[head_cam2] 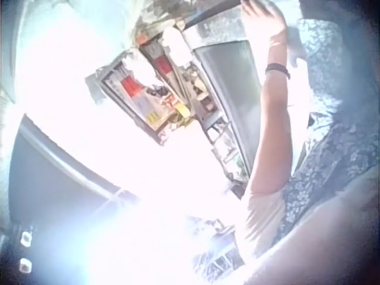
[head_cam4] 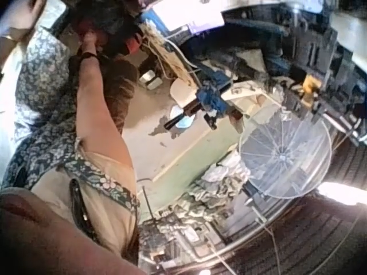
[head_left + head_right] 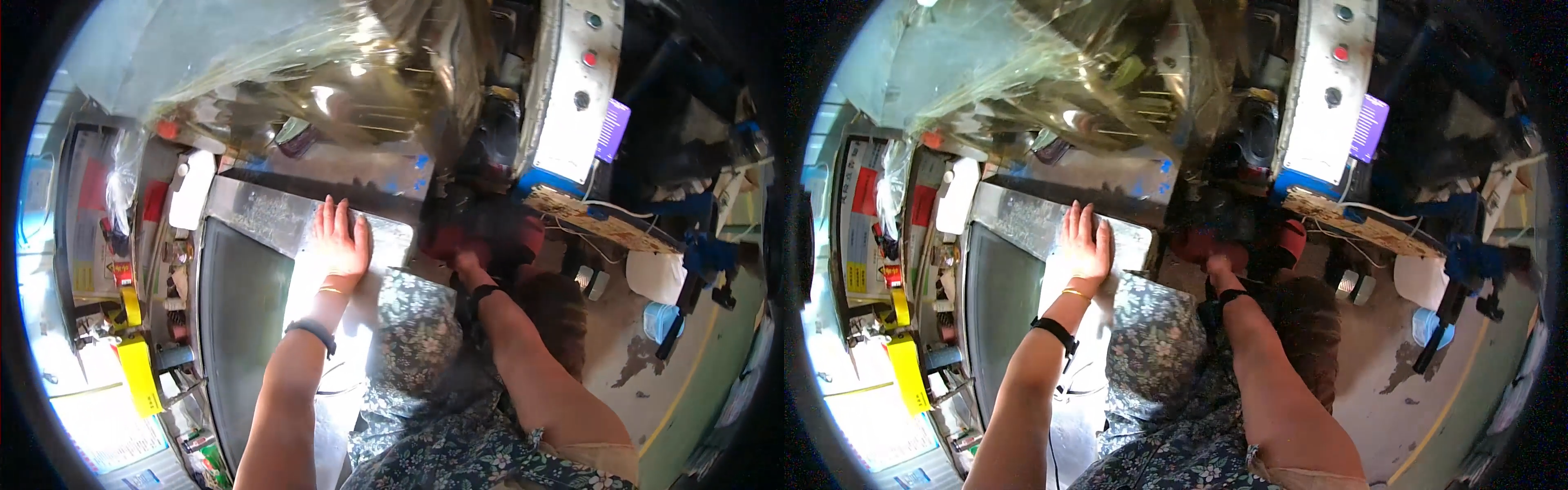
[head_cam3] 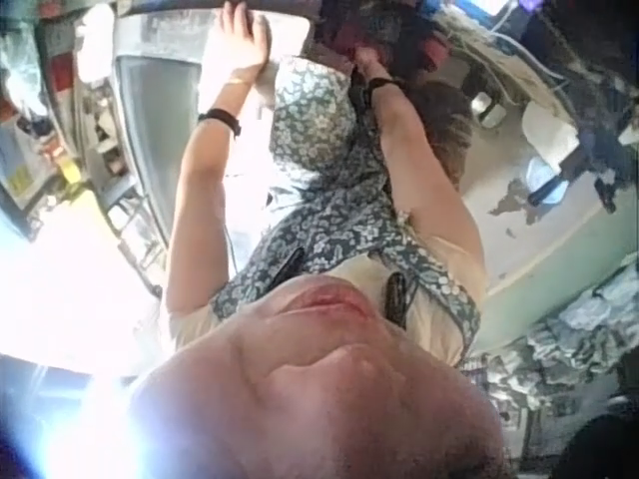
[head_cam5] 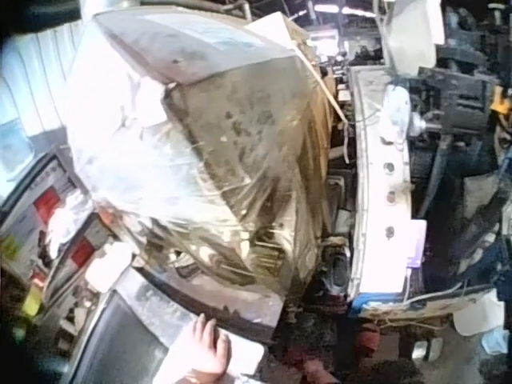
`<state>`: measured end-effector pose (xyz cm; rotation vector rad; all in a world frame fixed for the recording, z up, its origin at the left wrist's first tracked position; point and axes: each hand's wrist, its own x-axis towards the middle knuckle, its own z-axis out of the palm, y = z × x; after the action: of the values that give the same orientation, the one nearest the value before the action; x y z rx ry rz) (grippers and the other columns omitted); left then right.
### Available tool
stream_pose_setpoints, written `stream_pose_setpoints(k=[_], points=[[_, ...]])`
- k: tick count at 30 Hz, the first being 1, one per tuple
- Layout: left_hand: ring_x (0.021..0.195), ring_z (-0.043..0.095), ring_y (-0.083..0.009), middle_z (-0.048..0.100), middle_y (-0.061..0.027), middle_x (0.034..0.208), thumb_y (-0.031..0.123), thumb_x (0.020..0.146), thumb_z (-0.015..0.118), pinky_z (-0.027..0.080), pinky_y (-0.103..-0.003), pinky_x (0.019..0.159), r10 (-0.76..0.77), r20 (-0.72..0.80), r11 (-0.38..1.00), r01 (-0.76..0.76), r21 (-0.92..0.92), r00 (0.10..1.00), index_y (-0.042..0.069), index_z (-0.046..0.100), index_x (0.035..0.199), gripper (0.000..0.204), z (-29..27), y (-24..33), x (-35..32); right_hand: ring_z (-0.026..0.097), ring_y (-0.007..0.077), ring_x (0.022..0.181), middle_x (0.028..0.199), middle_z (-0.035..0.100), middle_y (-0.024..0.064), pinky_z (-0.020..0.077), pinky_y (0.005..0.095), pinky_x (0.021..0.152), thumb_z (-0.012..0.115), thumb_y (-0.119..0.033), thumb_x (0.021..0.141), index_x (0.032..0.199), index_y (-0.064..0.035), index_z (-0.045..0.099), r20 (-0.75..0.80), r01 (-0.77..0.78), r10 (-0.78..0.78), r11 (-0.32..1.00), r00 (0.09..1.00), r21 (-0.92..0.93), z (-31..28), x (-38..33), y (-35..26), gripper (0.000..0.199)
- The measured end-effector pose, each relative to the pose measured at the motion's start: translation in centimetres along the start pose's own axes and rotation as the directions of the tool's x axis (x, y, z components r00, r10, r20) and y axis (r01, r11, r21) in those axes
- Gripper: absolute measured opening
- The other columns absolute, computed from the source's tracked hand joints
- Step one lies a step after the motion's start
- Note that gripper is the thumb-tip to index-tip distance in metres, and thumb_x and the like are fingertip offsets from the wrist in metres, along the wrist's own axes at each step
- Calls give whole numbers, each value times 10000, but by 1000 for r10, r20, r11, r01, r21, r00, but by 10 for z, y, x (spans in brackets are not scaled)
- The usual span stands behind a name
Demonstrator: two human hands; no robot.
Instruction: Operating a lasting machine to shape shoes and placing finished components on a conveyor belt.
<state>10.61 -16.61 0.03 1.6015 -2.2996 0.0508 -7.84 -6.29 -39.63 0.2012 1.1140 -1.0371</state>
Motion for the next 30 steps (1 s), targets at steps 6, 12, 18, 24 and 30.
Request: stream_pose_setpoints(k=[6,12,18,24,30], points=[[1256,451,-483,487,-298,1360,254,882,585,347,-547,1077,52,-86,999,-52,7,995,-16,562,1258,464,-12,4,1,652,297,999,1149,662,122,547,403,824,559,-233,937,1241,-72,626,86,-12,16,999,996,-51,7,-15,-11,350],[1338,377,-452,421,-271,1435,322,876,580,293,-538,1125,-110,-1,991,110,-79,994,6,542,1287,521,-16,6,-3,650,289,990,1138,661,118,544,401,824,549,-240,945,1237,-67,624,170,-59,83,988,982,-142,0,-26,-34,347],[1394,334,-406,386,-232,1487,365,930,516,259,-508,1153,-148,15,986,149,-79,989,35,518,1339,525,-22,10,-7,648,282,982,1127,659,115,541,399,825,539,-248,954,1232,-63,622,154,-76,111,973,982,-219,-13,-35,-58,345],[1399,332,-388,390,-222,1487,370,912,529,253,-498,1158,-159,-2,984,158,-87,987,32,527,1333,540,-23,11,-7,646,274,973,1116,658,111,537,396,826,530,-255,962,1228,-59,621,144,-70,111,962,983,-265,-24,-50,-77,344],[1396,335,-393,397,-221,1483,365,910,534,261,-501,1154,-181,-13,978,179,-109,983,33,521,1329,535,-24,12,-8,644,266,964,1105,656,107,534,394,826,520,-263,970,1224,-54,619,149,-76,129,946,980,-314,-33,-60,-99,344]])
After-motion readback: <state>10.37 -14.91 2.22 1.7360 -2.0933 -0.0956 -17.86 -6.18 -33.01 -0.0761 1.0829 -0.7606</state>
